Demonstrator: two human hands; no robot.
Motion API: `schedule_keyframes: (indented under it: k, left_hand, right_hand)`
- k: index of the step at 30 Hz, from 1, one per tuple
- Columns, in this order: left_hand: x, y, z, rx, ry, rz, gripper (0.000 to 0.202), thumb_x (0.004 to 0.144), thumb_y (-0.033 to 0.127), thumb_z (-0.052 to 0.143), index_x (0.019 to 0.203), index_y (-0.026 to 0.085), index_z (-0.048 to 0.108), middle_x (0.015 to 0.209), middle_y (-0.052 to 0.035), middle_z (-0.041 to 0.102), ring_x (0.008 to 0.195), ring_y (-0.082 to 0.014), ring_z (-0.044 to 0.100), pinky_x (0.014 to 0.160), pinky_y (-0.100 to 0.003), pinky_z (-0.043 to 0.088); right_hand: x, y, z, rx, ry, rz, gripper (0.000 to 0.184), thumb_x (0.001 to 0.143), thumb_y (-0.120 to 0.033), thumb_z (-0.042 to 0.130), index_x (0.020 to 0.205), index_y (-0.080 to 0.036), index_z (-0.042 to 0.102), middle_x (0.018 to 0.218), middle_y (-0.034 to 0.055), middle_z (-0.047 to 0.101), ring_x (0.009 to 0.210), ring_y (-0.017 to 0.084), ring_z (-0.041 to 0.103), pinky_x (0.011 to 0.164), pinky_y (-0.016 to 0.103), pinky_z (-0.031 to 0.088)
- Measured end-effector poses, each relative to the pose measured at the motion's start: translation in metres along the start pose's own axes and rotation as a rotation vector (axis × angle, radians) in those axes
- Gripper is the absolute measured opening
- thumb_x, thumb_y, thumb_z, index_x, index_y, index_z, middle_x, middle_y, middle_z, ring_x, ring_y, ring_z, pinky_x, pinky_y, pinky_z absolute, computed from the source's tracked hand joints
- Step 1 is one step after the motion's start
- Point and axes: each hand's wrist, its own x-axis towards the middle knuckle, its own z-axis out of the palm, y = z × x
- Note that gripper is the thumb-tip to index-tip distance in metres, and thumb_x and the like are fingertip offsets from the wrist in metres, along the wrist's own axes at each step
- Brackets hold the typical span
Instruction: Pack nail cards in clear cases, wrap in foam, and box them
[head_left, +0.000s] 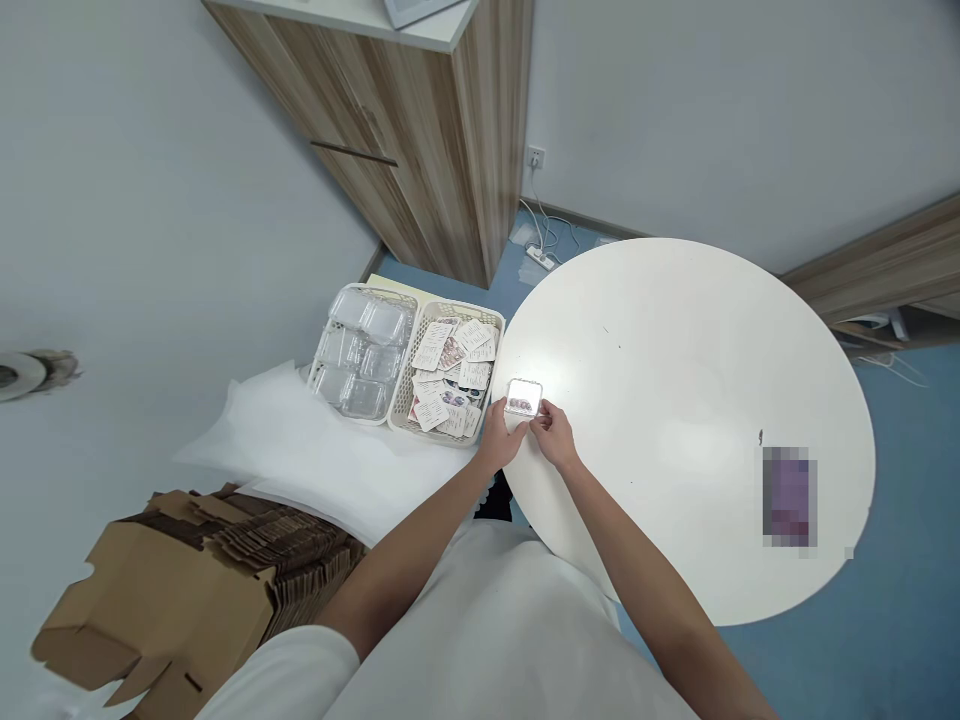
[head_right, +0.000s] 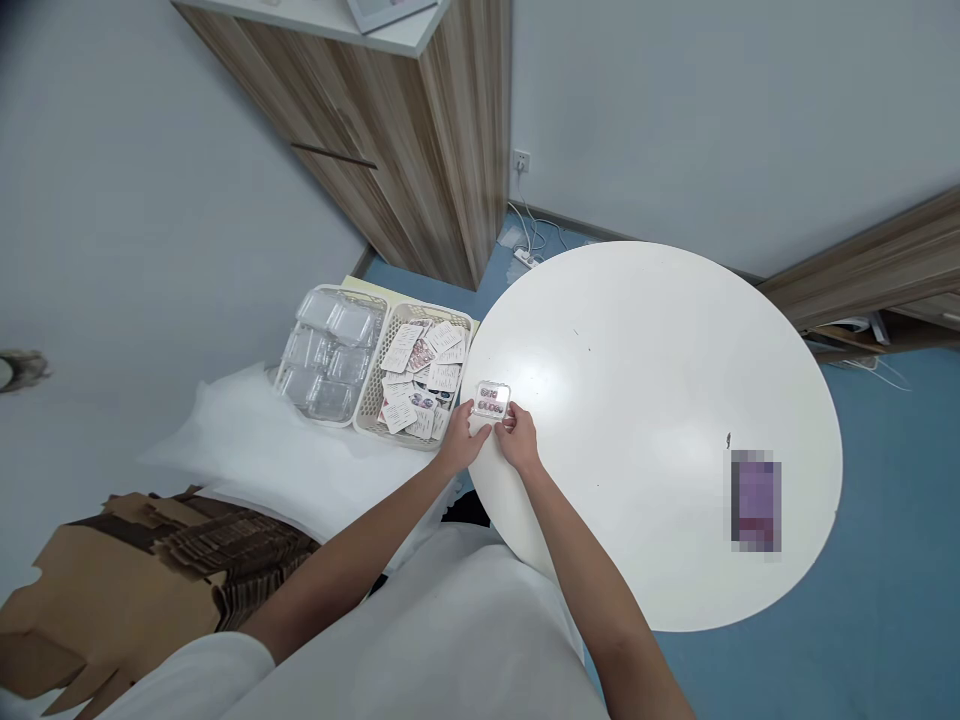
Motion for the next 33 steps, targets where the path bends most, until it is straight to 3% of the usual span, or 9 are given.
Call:
schedule_keyframes:
  k: [6,14,19,24,28,33]
  left_hand:
    - [-0.003,0.002,0.000,0.000,0.000,-0.010,0.063,0.075,0.037,0.053,0.128,0.021,0.023,0.132,-0.0117,0.027,0.122,-0.0249,0.030,0.098,-0.038,0.029]
    - [-0.021,0.009,0.003,0.057,-0.001,0.033,0.067,0.074,0.037,0.053,0.130,0.023,0.018,0.139,-0.0104,0.013,0.129,-0.0257,0.014,0.103,-0.042,0.022]
    - [-0.050,0.009,0.011,0.049,0.045,0.077,0.063,0.075,0.034,0.052,0.129,0.023,0.023,0.138,-0.0099,0.016,0.128,-0.0254,0.017,0.102,-0.043,0.023]
    - [-0.096,-0.002,0.022,0.072,0.175,0.085,0.048,0.075,0.029,0.052,0.120,0.022,0.038,0.134,-0.0092,0.024,0.126,-0.0253,0.022,0.101,-0.042,0.023]
    - [-0.134,-0.021,0.018,0.119,0.255,0.038,0.040,0.075,0.030,0.050,0.115,0.022,0.044,0.132,-0.0093,0.028,0.124,-0.0263,0.024,0.097,-0.041,0.030]
    - [-0.175,-0.048,-0.014,0.260,0.313,-0.076,0.039,0.075,0.035,0.050,0.112,0.021,0.047,0.132,-0.0101,0.031,0.124,-0.0280,0.024,0.097,-0.042,0.029]
  right_hand:
    - [-0.011,0.006,-0.005,-0.008,0.026,0.091,0.056,0.066,-0.032,0.052,0.120,-0.020,0.041,0.110,0.0076,0.048,0.087,0.017,0.052,0.076,0.031,0.045]
    - [-0.040,0.018,-0.020,-0.035,0.038,0.066,0.054,0.069,-0.034,0.050,0.120,-0.020,0.041,0.112,0.0083,0.048,0.087,0.017,0.054,0.077,0.032,0.046]
    - [-0.064,0.030,-0.038,-0.068,0.013,0.003,0.050,0.069,-0.033,0.049,0.117,-0.021,0.044,0.110,0.0080,0.050,0.082,0.016,0.056,0.076,0.033,0.046]
    - [-0.084,0.045,-0.052,-0.115,-0.082,-0.077,0.043,0.069,-0.032,0.049,0.110,-0.020,0.050,0.105,0.0078,0.055,0.075,0.016,0.057,0.072,0.034,0.047]
    - [-0.090,0.050,-0.043,-0.173,-0.230,-0.151,0.035,0.070,-0.032,0.047,0.102,-0.020,0.054,0.096,0.0071,0.060,0.072,0.016,0.058,0.069,0.033,0.048]
    - [-0.095,0.045,-0.004,-0.287,-0.413,-0.317,0.031,0.071,-0.031,0.046,0.098,-0.020,0.056,0.094,0.0067,0.061,0.079,0.018,0.058,0.072,0.034,0.047]
